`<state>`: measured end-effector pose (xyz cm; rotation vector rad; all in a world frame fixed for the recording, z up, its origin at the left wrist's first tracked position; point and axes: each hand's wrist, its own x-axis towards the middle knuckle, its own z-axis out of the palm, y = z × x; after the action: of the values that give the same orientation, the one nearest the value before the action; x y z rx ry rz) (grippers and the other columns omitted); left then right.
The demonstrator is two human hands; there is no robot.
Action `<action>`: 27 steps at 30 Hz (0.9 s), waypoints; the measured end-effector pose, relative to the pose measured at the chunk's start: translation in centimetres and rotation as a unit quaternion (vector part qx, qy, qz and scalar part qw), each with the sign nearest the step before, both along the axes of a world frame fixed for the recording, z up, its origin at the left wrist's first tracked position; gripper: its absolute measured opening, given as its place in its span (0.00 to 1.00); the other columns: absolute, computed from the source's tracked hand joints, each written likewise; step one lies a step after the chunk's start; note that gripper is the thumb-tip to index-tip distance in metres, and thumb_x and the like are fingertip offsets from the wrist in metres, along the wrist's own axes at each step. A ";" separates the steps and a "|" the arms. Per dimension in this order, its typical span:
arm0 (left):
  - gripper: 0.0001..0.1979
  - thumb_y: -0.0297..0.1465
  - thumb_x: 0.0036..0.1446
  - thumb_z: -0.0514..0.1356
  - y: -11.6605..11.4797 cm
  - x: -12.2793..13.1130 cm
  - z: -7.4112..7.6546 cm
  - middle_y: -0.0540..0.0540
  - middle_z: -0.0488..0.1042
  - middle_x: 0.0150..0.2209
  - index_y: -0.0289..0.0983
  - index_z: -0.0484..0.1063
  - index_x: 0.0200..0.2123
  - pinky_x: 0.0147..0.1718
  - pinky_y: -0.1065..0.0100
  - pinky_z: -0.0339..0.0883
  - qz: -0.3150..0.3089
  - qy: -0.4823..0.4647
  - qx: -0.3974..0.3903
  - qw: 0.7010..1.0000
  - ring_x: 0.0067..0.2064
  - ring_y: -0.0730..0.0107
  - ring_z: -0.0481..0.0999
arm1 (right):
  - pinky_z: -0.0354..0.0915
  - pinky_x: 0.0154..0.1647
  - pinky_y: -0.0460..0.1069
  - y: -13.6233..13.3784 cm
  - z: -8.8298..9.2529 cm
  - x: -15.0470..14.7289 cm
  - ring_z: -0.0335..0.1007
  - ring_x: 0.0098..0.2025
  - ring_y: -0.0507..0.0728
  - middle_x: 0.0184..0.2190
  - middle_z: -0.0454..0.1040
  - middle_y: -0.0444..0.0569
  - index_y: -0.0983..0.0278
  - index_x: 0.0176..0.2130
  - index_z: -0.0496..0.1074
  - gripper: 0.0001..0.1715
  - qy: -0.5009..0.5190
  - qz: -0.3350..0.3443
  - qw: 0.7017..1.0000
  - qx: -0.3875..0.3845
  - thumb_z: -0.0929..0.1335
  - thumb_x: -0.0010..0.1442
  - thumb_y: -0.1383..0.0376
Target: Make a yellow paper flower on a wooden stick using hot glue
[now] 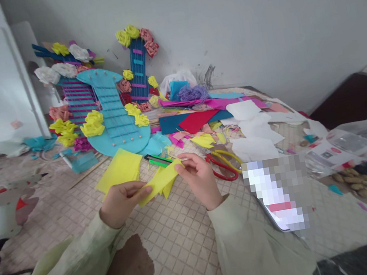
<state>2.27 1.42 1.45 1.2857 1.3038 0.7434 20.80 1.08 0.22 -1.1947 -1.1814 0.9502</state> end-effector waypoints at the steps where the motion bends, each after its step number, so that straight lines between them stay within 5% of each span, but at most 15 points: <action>1: 0.09 0.34 0.41 0.61 0.0 0.0 0.0 0.48 0.76 0.23 0.33 0.73 0.26 0.21 0.75 0.64 -0.003 0.003 0.002 1.000 0.24 0.72 0.73 | 0.63 0.32 0.47 0.0 0.0 0.0 0.67 0.31 0.52 0.27 0.71 0.46 0.64 0.38 0.66 0.16 0.000 0.000 1.000 -0.001 0.68 0.47 0.62; 27: 0.08 0.32 0.41 0.59 -0.3 0.2 0.2 0.48 0.76 0.25 0.33 0.72 0.26 0.25 0.73 0.65 -0.044 0.024 -0.015 0.999 0.27 0.71 0.73 | 0.64 0.34 0.49 0.3 -0.3 0.3 0.67 0.31 0.53 0.29 0.71 0.48 0.65 0.38 0.66 0.18 -0.006 -0.013 1.000 -0.001 0.68 0.46 0.61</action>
<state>2.50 1.14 1.63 1.3350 1.2845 0.6328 21.07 1.36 -0.04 -1.2158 -1.1721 0.9260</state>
